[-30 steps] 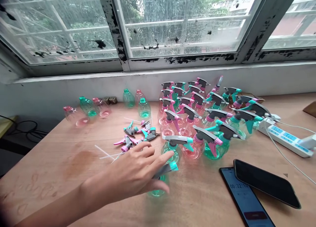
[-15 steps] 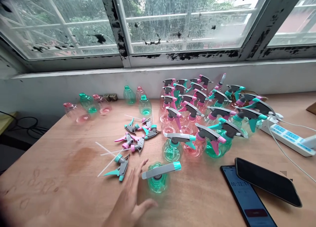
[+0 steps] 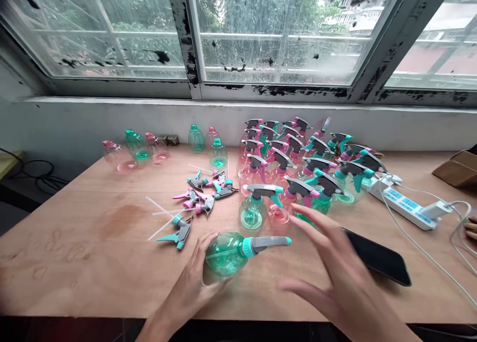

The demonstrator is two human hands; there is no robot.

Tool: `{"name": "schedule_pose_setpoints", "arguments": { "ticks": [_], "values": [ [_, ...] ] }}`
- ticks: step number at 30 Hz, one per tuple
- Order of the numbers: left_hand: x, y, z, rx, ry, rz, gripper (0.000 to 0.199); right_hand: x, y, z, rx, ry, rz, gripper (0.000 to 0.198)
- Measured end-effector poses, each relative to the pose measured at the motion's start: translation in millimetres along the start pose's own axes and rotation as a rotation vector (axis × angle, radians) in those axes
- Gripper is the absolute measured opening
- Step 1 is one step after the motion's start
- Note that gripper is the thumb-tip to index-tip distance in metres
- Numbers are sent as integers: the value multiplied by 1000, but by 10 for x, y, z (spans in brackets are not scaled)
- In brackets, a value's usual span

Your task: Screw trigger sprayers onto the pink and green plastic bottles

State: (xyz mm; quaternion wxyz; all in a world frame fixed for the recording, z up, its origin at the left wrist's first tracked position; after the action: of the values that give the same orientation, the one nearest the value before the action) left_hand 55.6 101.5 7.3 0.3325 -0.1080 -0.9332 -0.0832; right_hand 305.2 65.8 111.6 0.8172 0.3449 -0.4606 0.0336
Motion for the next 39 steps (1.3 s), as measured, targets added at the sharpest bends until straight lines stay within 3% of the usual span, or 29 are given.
{"name": "schedule_pose_setpoints", "arguments": {
  "ticks": [2, 5, 9, 12, 16, 23, 29, 33, 39],
  "values": [
    [25, -55, -65, -47, 24, 7, 81, -343, 79, -81, -44, 196, 159, 78],
    [34, -129, -123, -93, 25, 5, 79, -760, -36, -159, -185, 461, 295, 46],
    [-6, -196, -33, -2, -233, 55, 100, -943, -405, -156, -357, 760, 153, 41],
    [-70, -232, 38, 64, -478, 110, 94, -989, -631, -150, -451, 924, -39, 45],
    [-160, -240, 74, 81, -616, 151, 94, -1096, -708, -189, -514, 988, -145, 37],
    [-259, -148, 139, 97, -732, 156, 108, -1269, -667, -274, -542, 1091, -179, 40],
    [-246, -139, 99, 117, -703, 159, 89, -1296, -696, -270, -506, 1030, -160, 30],
    [-291, -171, 82, 112, -718, 197, 87, -1315, -704, -312, -515, 1078, -178, 29],
    [-319, -190, 199, 170, -739, 198, 114, -1228, -655, -255, -425, 981, -157, 26]
  ]
}}
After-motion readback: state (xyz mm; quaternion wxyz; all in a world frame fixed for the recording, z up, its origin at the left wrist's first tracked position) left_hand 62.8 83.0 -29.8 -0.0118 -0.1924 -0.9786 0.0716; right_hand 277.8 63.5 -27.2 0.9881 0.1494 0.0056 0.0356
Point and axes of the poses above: each hand's wrist, its own y-axis towards the middle knuckle, its own x-axis out of the back of the hand, z = x × y, the point moved 8 cm from there along y, towards the middle knuckle, and after that the axes turned 11 degrees about x, right-handed, at the moved point
